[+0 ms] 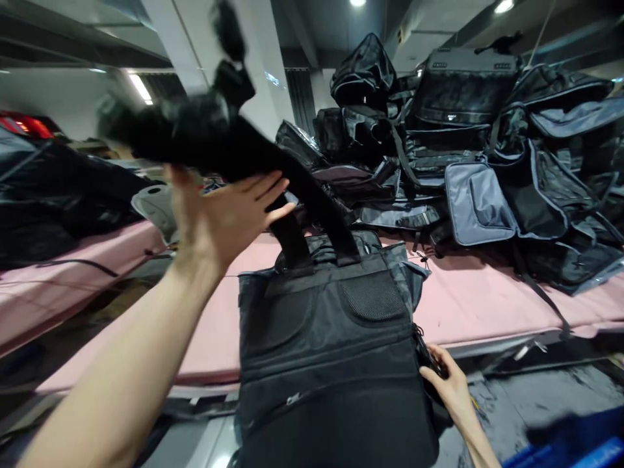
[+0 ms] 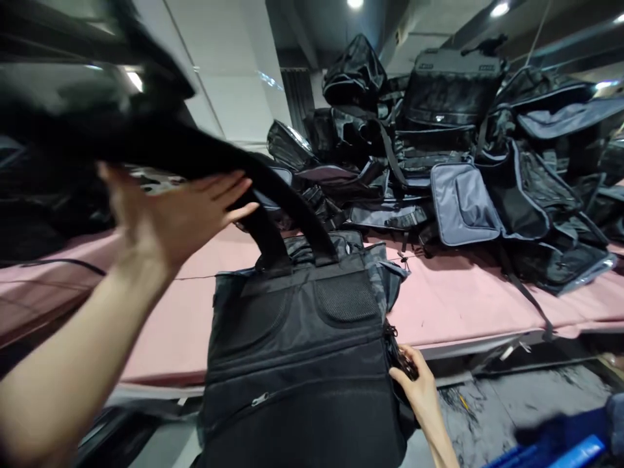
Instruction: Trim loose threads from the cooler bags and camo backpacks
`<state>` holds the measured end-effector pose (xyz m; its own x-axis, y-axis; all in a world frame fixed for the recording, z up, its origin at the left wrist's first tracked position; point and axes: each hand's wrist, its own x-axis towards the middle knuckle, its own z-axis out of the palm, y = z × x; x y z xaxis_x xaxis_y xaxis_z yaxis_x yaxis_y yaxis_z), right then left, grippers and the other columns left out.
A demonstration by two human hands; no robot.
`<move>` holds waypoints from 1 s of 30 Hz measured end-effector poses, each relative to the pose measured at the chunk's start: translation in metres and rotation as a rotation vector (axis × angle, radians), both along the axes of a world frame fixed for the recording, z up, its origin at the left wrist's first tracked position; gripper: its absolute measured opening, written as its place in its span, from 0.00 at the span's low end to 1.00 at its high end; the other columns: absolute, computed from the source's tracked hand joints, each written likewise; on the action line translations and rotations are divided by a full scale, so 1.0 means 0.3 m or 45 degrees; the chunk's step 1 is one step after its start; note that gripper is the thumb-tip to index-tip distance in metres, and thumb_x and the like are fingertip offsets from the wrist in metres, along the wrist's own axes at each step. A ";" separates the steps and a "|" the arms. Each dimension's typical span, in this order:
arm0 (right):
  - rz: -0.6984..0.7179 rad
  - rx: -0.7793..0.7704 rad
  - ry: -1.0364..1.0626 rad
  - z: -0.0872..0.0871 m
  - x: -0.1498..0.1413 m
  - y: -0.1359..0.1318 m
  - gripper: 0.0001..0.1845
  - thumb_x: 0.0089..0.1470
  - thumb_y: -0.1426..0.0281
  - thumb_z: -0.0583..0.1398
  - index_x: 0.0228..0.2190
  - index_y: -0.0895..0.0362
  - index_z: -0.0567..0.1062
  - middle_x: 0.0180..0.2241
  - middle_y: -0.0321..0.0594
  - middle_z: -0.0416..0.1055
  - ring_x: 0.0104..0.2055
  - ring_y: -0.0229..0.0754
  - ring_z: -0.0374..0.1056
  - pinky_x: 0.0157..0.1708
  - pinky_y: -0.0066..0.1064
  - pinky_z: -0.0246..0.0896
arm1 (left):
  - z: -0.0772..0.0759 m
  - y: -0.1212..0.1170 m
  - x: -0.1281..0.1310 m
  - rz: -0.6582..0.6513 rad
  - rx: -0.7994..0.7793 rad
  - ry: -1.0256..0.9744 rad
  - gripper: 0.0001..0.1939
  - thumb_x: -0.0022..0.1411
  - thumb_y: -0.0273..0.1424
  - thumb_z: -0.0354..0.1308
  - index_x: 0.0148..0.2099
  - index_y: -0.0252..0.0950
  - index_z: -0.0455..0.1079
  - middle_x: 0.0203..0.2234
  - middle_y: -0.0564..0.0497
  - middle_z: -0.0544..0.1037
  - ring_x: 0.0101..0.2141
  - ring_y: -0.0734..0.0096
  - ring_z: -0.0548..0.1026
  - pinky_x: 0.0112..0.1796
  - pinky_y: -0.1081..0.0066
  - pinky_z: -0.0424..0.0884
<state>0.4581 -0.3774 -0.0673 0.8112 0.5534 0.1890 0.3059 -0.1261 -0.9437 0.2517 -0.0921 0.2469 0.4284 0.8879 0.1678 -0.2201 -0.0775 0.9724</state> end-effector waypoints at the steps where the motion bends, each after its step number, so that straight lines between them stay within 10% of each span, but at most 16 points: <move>1: -0.003 -0.027 -0.014 -0.004 -0.004 -0.008 0.21 0.38 0.63 0.64 0.37 0.55 0.74 0.37 0.41 0.73 0.39 0.47 0.68 0.40 0.37 0.65 | -0.024 0.056 0.030 -0.049 0.097 -0.061 0.45 0.58 0.55 0.21 0.59 0.26 0.53 0.52 0.42 0.65 0.49 0.54 0.66 0.41 0.58 0.63; 5: 0.026 -0.077 -0.098 0.000 -0.028 -0.042 0.20 0.38 0.60 0.63 0.35 0.55 0.77 0.27 0.38 0.71 0.29 0.43 0.67 0.30 0.32 0.66 | -0.313 0.161 0.117 -0.067 0.374 0.432 0.26 0.53 0.42 0.58 0.48 0.29 0.67 0.45 0.37 0.73 0.43 0.59 0.71 0.44 0.60 0.65; 10: 0.059 -0.143 -0.097 -0.056 -0.109 -0.102 0.17 0.36 0.58 0.64 0.32 0.52 0.79 0.25 0.39 0.71 0.28 0.45 0.69 0.28 0.32 0.67 | -0.593 0.068 0.141 -0.050 1.170 0.861 0.09 0.57 0.30 0.56 0.41 0.36 0.72 0.39 0.47 0.76 0.42 0.61 0.70 0.47 0.59 0.61; 16: 0.132 -0.289 0.045 -0.123 -0.168 -0.221 0.13 0.35 0.58 0.64 0.25 0.51 0.79 0.24 0.40 0.73 0.27 0.48 0.70 0.27 0.33 0.69 | -0.616 -0.040 0.127 -0.334 1.501 0.731 0.10 0.61 0.31 0.52 0.44 0.36 0.71 0.40 0.47 0.73 0.40 0.68 0.69 0.41 0.69 0.64; 21: -0.241 -0.195 -0.125 0.064 -0.089 -0.192 0.18 0.38 0.54 0.62 0.27 0.55 0.78 0.28 0.42 0.75 0.31 0.47 0.70 0.32 0.34 0.68 | -0.606 -0.075 0.165 -0.305 1.624 0.726 0.12 0.62 0.34 0.52 0.46 0.37 0.69 0.37 0.48 0.73 0.38 0.68 0.68 0.38 0.68 0.61; 30: -0.131 -0.333 -0.581 0.357 -0.078 0.145 0.19 0.52 0.57 0.56 0.43 0.55 0.68 0.38 0.42 0.71 0.39 0.45 0.68 0.38 0.35 0.61 | -0.587 -0.141 0.303 -0.415 1.787 0.772 0.09 0.62 0.32 0.52 0.33 0.35 0.71 0.29 0.51 0.72 0.32 0.70 0.65 0.34 0.69 0.57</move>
